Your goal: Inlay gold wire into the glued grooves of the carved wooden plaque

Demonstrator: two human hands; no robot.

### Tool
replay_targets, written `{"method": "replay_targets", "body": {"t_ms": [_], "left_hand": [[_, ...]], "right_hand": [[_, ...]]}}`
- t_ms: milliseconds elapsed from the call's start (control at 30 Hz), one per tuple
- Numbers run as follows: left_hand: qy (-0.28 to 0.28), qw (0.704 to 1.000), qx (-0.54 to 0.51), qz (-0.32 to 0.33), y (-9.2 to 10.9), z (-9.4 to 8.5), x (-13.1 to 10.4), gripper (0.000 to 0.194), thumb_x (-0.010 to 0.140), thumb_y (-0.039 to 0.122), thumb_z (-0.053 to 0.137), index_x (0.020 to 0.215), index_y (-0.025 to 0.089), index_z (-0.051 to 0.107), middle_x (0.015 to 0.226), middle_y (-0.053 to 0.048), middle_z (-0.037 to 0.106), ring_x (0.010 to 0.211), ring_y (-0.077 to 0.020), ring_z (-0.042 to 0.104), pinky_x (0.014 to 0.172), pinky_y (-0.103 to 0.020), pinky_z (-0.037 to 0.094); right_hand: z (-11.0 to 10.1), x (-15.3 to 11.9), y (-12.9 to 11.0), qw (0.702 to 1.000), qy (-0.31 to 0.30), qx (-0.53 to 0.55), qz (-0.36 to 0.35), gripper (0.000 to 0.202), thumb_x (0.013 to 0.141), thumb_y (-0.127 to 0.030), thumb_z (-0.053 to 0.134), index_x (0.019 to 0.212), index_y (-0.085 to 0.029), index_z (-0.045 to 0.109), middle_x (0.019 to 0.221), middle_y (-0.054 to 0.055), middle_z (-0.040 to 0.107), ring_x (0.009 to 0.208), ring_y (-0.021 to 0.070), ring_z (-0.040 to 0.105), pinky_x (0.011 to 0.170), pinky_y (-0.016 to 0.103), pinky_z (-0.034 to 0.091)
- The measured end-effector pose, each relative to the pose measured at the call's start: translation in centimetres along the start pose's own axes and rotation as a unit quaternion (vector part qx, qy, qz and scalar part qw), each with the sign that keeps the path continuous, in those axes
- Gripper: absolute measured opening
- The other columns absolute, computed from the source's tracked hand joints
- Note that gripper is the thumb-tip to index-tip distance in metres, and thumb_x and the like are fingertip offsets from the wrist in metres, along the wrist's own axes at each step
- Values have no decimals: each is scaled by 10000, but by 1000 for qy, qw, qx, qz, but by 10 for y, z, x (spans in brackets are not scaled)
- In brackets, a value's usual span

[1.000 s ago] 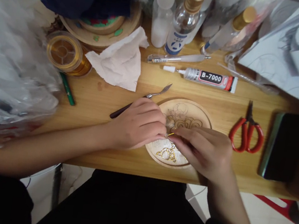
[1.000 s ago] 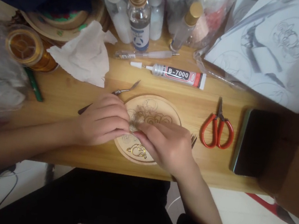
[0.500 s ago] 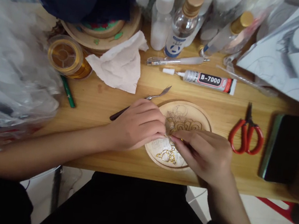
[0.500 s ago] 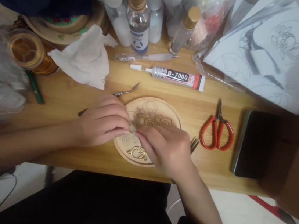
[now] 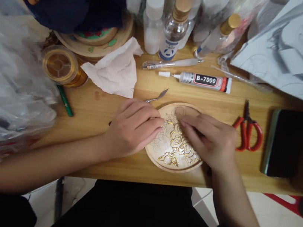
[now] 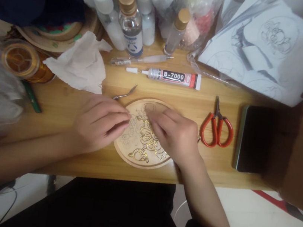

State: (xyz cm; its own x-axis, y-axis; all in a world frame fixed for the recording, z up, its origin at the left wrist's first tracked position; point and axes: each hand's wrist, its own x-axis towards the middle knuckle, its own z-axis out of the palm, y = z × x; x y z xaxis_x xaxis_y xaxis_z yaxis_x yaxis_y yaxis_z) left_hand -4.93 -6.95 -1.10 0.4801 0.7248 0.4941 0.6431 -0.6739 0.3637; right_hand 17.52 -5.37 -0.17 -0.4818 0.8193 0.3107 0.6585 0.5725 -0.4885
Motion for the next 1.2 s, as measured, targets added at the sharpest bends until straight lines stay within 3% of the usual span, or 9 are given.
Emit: {"method": "replay_targets", "body": {"t_ms": [233, 400, 1200], "left_hand": [[-16, 999, 32, 20, 1, 1, 3, 122, 840, 106, 657, 938, 178, 649, 978, -33, 737, 918, -199, 679, 840, -385, 522], [-23, 999, 40, 27, 2, 1, 3, 129, 844, 86, 640, 952, 155, 654, 1043, -56, 732, 989, -199, 685, 922, -392, 518], [-55, 997, 32, 38, 2, -3, 0, 169, 868, 176, 603, 1028, 142, 646, 1105, -106, 716, 1044, -251, 679, 940, -442, 508]], "right_hand": [[1, 1, 0, 1000, 8, -4, -18, 205, 851, -91, 656, 1019, -199, 707, 989, 57, 777, 931, 177, 746, 771, 244, 627], [1, 2, 1, 999, 13, -41, -34, 185, 860, -109, 655, 1009, -204, 710, 960, 43, 781, 861, 162, 754, 722, 229, 634], [-1, 2, 2, 999, 0, -30, -38, 196, 873, -108, 638, 1018, -214, 717, 1008, 45, 774, 887, 163, 750, 693, 228, 628]]}}
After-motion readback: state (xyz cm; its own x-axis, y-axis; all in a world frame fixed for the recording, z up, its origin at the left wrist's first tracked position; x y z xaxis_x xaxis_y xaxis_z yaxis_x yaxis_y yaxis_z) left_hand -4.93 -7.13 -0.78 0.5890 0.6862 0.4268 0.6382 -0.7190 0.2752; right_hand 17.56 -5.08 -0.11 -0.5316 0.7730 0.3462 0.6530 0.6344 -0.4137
